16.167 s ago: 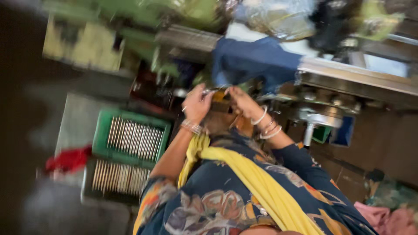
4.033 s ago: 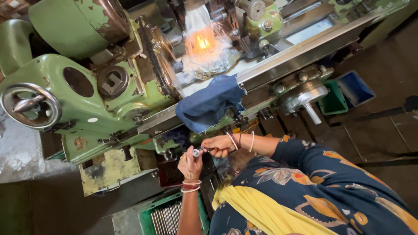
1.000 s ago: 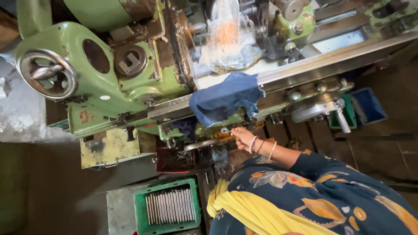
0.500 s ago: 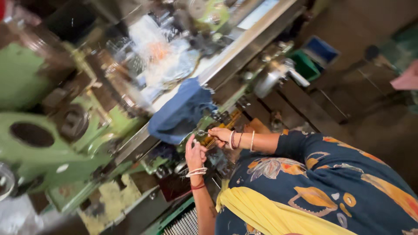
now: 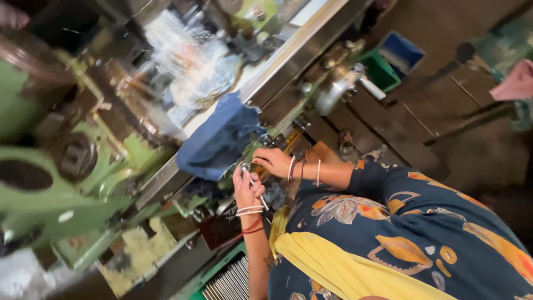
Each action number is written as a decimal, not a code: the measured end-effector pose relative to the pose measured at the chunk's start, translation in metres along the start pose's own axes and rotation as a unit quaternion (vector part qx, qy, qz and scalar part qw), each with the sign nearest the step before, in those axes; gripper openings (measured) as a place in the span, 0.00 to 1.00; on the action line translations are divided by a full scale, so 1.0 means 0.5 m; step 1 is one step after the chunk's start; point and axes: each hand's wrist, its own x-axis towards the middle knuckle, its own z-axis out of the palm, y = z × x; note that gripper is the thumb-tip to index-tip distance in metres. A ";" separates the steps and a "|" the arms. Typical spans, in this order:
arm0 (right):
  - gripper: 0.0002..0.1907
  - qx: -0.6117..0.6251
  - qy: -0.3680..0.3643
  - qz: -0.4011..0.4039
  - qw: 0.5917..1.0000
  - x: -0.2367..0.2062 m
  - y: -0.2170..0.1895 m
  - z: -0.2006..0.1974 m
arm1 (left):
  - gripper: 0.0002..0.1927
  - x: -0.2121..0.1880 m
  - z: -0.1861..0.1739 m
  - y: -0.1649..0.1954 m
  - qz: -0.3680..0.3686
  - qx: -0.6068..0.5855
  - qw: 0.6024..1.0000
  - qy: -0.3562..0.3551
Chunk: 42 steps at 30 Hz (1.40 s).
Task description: The person repeatedly picks up small metal rods from a green tray, places them into a rotating polishing wheel on a machine, and then returns the rods to the tray. The process is repeated continuously throughout the clip.
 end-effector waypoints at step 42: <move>0.07 0.192 -0.476 0.249 0.821 0.188 0.019 -0.253 | 0.22 -0.080 0.011 0.082 0.328 0.604 0.623 0.373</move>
